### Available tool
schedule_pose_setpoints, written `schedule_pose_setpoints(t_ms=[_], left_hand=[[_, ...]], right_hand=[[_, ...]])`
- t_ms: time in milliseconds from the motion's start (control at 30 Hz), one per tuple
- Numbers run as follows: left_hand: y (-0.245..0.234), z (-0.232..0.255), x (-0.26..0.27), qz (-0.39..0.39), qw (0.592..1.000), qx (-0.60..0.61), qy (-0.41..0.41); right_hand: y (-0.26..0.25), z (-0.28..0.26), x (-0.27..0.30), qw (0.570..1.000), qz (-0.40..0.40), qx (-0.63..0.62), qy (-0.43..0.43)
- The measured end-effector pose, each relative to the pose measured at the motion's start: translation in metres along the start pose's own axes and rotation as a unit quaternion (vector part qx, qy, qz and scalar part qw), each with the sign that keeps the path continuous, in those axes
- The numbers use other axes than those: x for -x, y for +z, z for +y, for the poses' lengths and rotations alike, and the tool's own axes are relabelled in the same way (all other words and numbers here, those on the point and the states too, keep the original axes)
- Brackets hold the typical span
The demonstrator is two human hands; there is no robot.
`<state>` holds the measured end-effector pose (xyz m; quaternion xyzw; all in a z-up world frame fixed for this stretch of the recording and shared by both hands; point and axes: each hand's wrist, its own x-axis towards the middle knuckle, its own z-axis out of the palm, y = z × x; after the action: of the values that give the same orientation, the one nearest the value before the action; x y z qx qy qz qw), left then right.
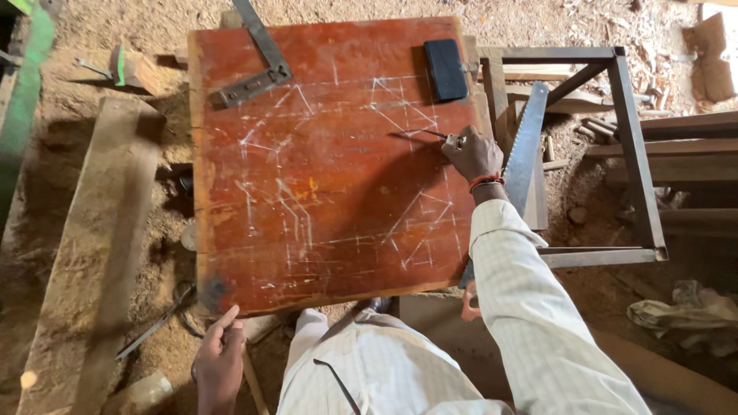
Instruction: The person uses a hand saw and a piece of chalk to draw straight lines on a wooden board. They repeatedly position the saw as a straightedge and trace along it, then switch to a folding ruler to mark additional lines.
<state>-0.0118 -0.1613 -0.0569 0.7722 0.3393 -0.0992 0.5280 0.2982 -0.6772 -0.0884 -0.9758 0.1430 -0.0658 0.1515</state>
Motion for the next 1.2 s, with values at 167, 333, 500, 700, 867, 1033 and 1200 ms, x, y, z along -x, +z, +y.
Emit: schedule_pose_setpoints(t_ms=[167, 333, 500, 700, 867, 1033, 1200], left_hand=[[0.025, 0.008, 0.015, -0.033, 0.996, -0.050, 0.063], [0.064, 0.055, 0.016, -0.126, 0.989, -0.035, 0.064], [0.110, 0.117, 0.017, -0.285, 0.945, -0.011, 0.161], [0.126, 0.144, 0.031, -0.434, 0.883, -0.129, 0.122], [0.133, 0.114, 0.031, -0.442, 0.882, -0.094, 0.134], [0.162, 0.061, 0.027, -0.408, 0.909, 0.045, 0.070], [0.176, 0.039, 0.029, -0.352, 0.932, 0.081, 0.031]], right_hand=[[-0.031, 0.003, 0.016, 0.984, 0.061, -0.163, 0.042], [-0.092, -0.036, 0.115, 0.920, -0.036, -0.332, -0.206], [-0.108, -0.094, 0.223, 0.868, -0.183, -0.241, -0.394], [-0.103, -0.096, 0.239, 0.824, -0.164, -0.222, -0.494], [-0.092, -0.092, 0.247, 0.828, -0.153, -0.214, -0.496], [-0.084, -0.097, 0.251, 0.830, -0.180, -0.226, -0.477], [-0.095, -0.092, 0.249, 0.819, -0.241, -0.297, -0.427]])
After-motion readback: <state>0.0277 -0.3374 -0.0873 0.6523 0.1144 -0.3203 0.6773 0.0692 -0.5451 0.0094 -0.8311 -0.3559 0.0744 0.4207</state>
